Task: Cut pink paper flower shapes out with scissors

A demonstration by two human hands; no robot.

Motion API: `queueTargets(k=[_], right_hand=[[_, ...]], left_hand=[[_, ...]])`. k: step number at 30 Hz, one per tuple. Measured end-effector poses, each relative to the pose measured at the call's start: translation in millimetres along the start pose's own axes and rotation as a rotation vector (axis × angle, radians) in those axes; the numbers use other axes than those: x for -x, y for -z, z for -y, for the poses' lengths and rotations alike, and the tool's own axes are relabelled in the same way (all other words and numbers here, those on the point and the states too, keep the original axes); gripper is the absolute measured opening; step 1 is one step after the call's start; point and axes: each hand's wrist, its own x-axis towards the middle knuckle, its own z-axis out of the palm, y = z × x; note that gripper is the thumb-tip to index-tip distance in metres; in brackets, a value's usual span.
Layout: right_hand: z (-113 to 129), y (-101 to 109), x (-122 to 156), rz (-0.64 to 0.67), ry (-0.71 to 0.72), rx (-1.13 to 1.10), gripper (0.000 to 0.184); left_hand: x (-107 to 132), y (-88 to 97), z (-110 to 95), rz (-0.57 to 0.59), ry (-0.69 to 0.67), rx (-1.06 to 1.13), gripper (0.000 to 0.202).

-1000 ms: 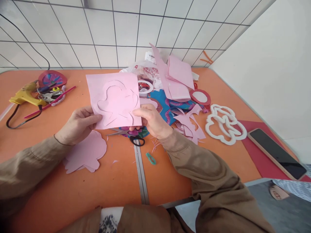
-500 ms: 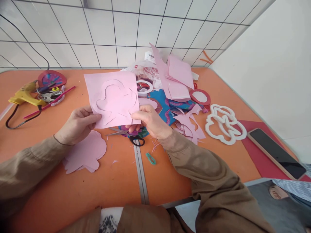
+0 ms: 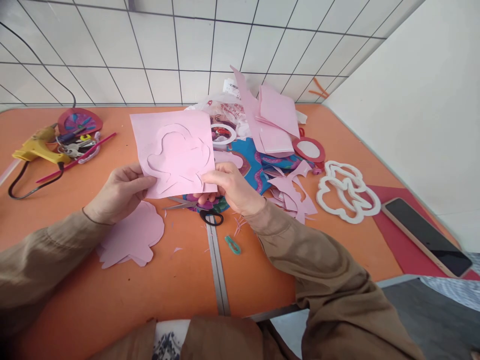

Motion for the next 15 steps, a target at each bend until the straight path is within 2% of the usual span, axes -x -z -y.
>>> queueTargets(k=[5, 8, 11, 15], right_hand=[[-2.4, 0.0, -1.3, -0.020, 0.008, -0.014, 0.030], [-5.8, 1.4, -4.3, -0.089, 0.039, -0.049, 0.034], [-6.6, 3.1, -6.5, -0.167, 0.076, -0.080, 0.033], [-5.3, 5.5, -7.2, -0.192, 0.094, -0.040, 0.032]], left_hand=[[0.3, -0.6, -0.8, -0.015, -0.001, -0.037, 0.014], [1.3, -1.0, -1.4, -0.007, -0.006, -0.067, 0.012], [2.5, -1.8, -2.6, 0.009, -0.004, -0.092, 0.010], [2.2, -3.0, -3.6, 0.031, 0.014, -0.089, 0.010]])
